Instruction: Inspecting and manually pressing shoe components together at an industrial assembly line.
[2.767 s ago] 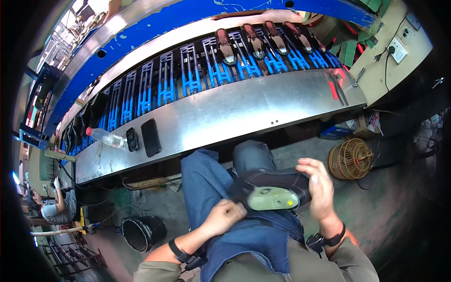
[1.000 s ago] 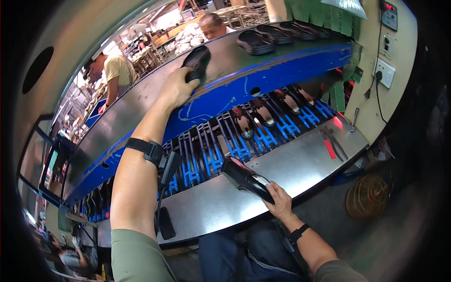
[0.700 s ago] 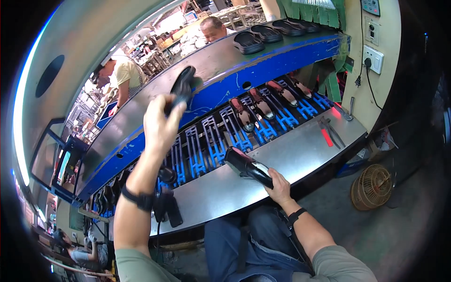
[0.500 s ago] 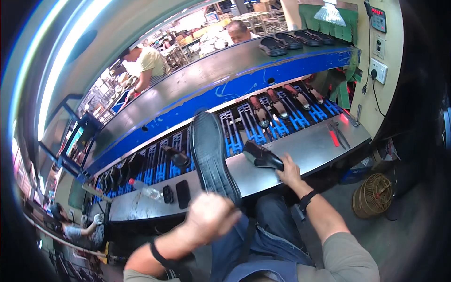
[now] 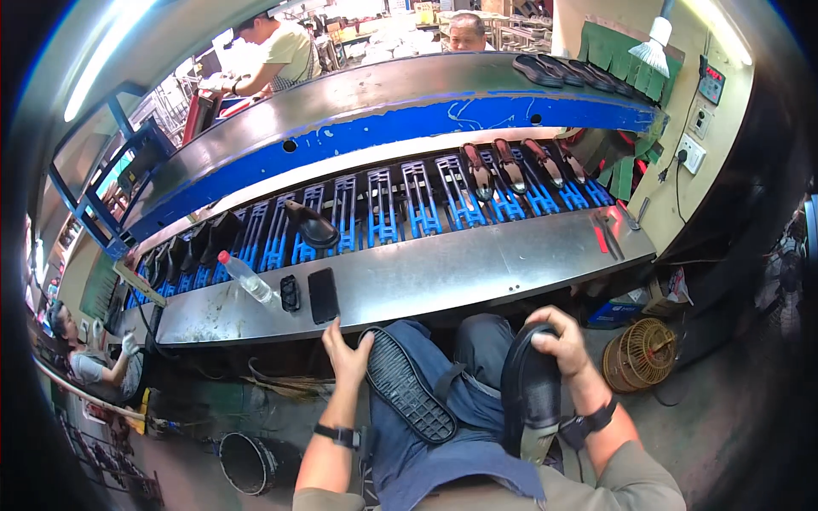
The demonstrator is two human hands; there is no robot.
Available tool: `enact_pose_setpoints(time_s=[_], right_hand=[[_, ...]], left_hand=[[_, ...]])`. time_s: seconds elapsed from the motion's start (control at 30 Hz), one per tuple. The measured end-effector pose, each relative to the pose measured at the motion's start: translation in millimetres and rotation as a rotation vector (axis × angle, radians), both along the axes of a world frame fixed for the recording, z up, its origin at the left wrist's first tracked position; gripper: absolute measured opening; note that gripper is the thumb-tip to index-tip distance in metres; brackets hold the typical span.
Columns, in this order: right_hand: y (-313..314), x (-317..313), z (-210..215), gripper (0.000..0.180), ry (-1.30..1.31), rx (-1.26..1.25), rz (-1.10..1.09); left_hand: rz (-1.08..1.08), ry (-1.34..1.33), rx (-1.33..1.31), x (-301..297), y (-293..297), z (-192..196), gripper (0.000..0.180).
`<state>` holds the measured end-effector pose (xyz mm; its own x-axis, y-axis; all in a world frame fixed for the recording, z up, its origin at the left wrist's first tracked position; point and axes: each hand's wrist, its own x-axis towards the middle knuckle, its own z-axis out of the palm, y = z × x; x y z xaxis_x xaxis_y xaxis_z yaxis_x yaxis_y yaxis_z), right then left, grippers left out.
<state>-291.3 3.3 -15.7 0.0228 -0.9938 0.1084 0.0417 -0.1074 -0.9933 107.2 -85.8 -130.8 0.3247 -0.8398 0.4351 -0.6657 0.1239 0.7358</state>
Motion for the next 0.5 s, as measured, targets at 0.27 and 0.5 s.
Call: enact_pose_setpoints(time_s=[0.27,0.5], right_hand=[[97.7,14.9,-98.3,0.092,-0.972,0.704,0.274],[95.3,-7.7,-113.6,0.068,-1.030,0.745,0.209]], left_hand=[[-0.877,1.444,0.506,-2.8,17.0,56.5,0.054],[-0.913,1.267,0.417,-0.2,64.7,106.9,0.084]])
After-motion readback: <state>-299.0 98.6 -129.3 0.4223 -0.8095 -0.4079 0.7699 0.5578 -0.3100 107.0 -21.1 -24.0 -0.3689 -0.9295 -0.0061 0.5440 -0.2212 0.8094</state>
